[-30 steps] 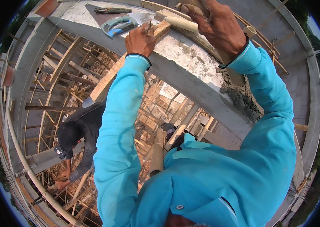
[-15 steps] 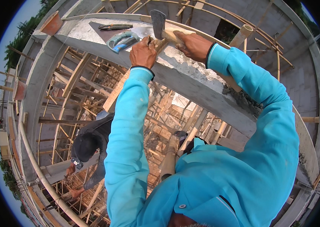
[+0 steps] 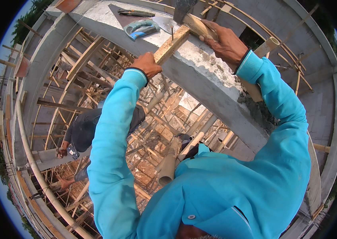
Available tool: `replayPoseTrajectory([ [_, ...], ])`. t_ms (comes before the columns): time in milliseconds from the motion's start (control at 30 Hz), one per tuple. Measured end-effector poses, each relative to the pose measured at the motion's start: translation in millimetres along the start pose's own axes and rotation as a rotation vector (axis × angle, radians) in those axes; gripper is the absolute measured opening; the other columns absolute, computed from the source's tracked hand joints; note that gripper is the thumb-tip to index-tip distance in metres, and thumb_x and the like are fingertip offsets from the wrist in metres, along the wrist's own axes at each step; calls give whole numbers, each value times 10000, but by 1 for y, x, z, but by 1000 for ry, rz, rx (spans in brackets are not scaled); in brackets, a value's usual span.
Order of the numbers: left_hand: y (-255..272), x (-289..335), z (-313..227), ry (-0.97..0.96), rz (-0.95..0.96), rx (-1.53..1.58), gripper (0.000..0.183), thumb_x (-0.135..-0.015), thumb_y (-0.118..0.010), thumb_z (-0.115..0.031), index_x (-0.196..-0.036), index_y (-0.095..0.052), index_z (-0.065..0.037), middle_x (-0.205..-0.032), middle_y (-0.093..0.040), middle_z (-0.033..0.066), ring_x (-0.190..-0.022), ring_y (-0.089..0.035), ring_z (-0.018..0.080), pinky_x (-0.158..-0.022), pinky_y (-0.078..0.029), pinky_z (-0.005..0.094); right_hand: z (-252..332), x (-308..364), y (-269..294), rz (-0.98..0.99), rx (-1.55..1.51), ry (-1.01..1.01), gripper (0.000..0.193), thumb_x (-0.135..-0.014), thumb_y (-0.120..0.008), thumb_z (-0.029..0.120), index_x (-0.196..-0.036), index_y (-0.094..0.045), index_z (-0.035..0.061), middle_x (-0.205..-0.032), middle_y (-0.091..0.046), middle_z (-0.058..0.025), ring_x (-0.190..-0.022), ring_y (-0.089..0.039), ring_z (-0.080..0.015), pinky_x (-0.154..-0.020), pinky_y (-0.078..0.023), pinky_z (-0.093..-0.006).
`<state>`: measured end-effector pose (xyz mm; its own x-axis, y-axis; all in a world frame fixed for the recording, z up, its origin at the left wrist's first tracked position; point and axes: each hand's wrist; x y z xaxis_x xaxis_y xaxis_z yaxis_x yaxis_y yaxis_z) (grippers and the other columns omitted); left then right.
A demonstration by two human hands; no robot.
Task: The person assembles bamboo scaffolding on a construction site. They tie bamboo poles together with wire using pliers, position and secure wooden planks, and hammer nails into the structure. Another worker is visible nearby.
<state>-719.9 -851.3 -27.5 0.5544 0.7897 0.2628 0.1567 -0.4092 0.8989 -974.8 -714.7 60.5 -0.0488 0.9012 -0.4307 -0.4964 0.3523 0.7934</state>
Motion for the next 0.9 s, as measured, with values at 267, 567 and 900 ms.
replayPoseTrajectory([
  [267, -5, 5, -10, 25, 23, 53, 459, -794, -636, -230, -1100, -630, 111, -1139, -655, 361, -1100, -638, 492, -1005, -505, 485, 69, -26, 120, -401, -369, 297, 527, -1018, -624, 195, -1470, -437, 0, -842, -686, -94, -627, -583, -139, -562, -508, -289],
  [567, 3, 8, -16, 53, 62, 19, 472, -796, -646, -236, -1102, -609, 121, -1147, -643, 368, -1112, -631, 489, -997, -504, 495, 2, -5, 20, 81, 71, 117, 533, -1009, -618, 266, -1469, -440, 62, -1185, -656, -277, -982, -684, -391, -922, -564, -499],
  [900, -3, 8, -14, -8, -80, 21, 521, -732, -745, -308, -921, -662, 171, -868, -680, 360, -901, -716, 448, -788, -549, 473, 19, 11, -11, 268, 260, -76, 580, -960, -619, 211, -1455, -393, 13, -902, -671, -289, -866, -680, -450, -820, -552, -539],
])
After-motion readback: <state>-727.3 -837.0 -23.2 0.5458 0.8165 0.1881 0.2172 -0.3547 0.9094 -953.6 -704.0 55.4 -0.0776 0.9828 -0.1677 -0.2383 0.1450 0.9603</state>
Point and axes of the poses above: each hand's wrist, its own x-axis away from the middle knuckle, its own y-axis out of the back of the hand, z = x × y
